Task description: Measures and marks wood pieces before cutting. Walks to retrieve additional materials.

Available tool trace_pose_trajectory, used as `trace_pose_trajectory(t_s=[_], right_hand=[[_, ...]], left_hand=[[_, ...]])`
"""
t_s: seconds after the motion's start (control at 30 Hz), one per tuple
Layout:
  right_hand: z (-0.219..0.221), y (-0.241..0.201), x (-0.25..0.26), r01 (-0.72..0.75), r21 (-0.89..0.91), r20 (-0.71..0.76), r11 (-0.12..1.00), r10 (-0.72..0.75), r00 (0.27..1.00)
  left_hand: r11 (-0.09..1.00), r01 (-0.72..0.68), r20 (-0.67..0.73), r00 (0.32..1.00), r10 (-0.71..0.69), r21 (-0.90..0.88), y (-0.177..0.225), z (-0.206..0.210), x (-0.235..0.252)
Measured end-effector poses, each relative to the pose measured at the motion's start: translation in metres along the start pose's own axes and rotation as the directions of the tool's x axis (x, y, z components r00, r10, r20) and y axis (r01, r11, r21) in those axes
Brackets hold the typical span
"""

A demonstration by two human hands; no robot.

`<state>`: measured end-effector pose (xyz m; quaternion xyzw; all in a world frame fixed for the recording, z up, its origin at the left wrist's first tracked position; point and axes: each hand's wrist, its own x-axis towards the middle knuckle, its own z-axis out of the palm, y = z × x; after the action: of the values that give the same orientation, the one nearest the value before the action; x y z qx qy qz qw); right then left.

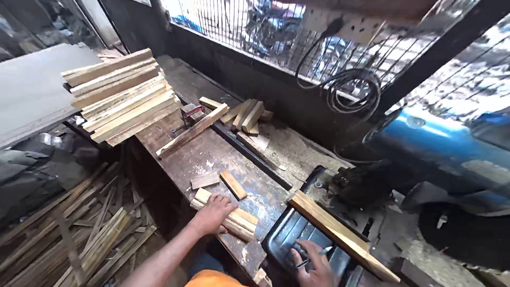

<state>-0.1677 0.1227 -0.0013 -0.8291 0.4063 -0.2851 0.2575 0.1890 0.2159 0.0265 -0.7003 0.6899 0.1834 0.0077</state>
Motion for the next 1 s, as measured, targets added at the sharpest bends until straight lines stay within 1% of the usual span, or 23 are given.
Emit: trace_pose_trajectory(t_s=[0.1, 0.17, 0.2, 0.27, 0.33, 0.37, 0.43, 0.47, 0.53, 0.57, 0.67, 0.73, 0.77, 0.83, 0.9, 0.93, 0.97, 1.0], right_hand=[[0.015, -0.01, 0.023, 0.056, 0.073, 0.042, 0.996, -0.059, 0.997], [0.02, -0.02, 0.04, 0.063, 0.084, 0.047, 0.995, -0.067, 0.997], [0.022, -0.025, 0.05, 0.052, 0.084, 0.041, 0.995, -0.055, 0.998], [0.029, -0.032, 0.069, -0.015, 0.084, 0.038, 0.996, 0.012, 0.999], [0.05, -0.038, 0.081, -0.099, 0.085, 0.047, 0.991, 0.095, 0.994], [0.066, -0.043, 0.089, -0.126, 0.074, 0.062, 0.989, 0.122, 0.991], [0.103, -0.065, 0.106, -0.183, 0.046, 0.125, 0.982, 0.176, 0.976], [0.124, -0.079, 0.116, -0.207, 0.044, 0.153, 0.977, 0.199, 0.968], [0.165, -0.104, 0.143, -0.232, 0.033, 0.17, 0.972, 0.223, 0.96], [0.182, -0.114, 0.157, -0.227, 0.013, 0.18, 0.974, 0.221, 0.958], [0.212, -0.126, 0.172, -0.18, -0.102, 0.256, 0.978, 0.201, 0.946], [0.219, -0.128, 0.176, -0.174, -0.147, 0.254, 0.974, 0.207, 0.945], [0.219, -0.127, 0.174, -0.179, -0.157, 0.242, 0.971, 0.213, 0.947], [0.216, -0.125, 0.169, -0.182, -0.155, 0.221, 0.971, 0.214, 0.952], [0.214, -0.13, 0.167, -0.162, -0.165, 0.241, 0.973, 0.199, 0.95], [0.214, -0.135, 0.166, -0.147, -0.171, 0.267, 0.974, 0.189, 0.945], [0.213, -0.137, 0.164, -0.128, -0.178, 0.304, 0.976, 0.178, 0.936], [0.214, -0.138, 0.162, -0.103, -0.176, 0.348, 0.979, 0.16, 0.924]], left_hand=[[0.997, -0.082, 0.001, 0.997, 0.082, 0.012, -0.01, 0.002, 0.001], [0.996, -0.086, -0.037, 0.996, 0.086, 0.002, -0.013, 0.002, -0.009], [0.998, -0.052, -0.078, 0.996, 0.05, -0.029, -0.015, -0.001, -0.016], [0.991, 0.068, -0.185, 0.979, -0.089, -0.115, -0.022, -0.011, -0.031], [0.963, 0.204, -0.291, 0.924, -0.249, -0.177, -0.042, -0.031, -0.041], [0.94, 0.278, -0.32, 0.888, -0.33, -0.199, -0.057, -0.044, -0.04], [0.88, 0.408, -0.321, 0.822, -0.47, -0.244, -0.093, -0.069, -0.027], [0.854, 0.453, -0.325, 0.792, -0.517, -0.257, -0.112, -0.076, -0.015], [0.82, 0.509, -0.326, 0.753, -0.571, -0.261, -0.149, -0.08, 0.014], [0.815, 0.52, -0.327, 0.747, -0.579, -0.255, -0.165, -0.078, 0.028], [0.813, 0.531, -0.307, 0.753, -0.582, -0.24, -0.19, -0.065, 0.047], [0.818, 0.514, -0.344, 0.742, -0.575, -0.258, -0.194, -0.062, 0.05], [0.834, 0.481, -0.363, 0.752, -0.551, -0.269, -0.189, -0.06, 0.047], [0.89, 0.351, -0.37, 0.817, -0.443, -0.291, -0.167, -0.052, 0.033], [0.912, 0.215, -0.318, 0.888, -0.332, -0.35, -0.145, -0.038, 0.017], [0.899, 0.184, -0.267, 0.914, -0.305, -0.396, -0.138, -0.028, 0.012], [0.885, 0.19, -0.221, 0.926, -0.305, -0.425, -0.133, -0.017, 0.008], [0.871, 0.211, -0.203, 0.923, -0.326, -0.443, -0.13, -0.005, 0.004]])
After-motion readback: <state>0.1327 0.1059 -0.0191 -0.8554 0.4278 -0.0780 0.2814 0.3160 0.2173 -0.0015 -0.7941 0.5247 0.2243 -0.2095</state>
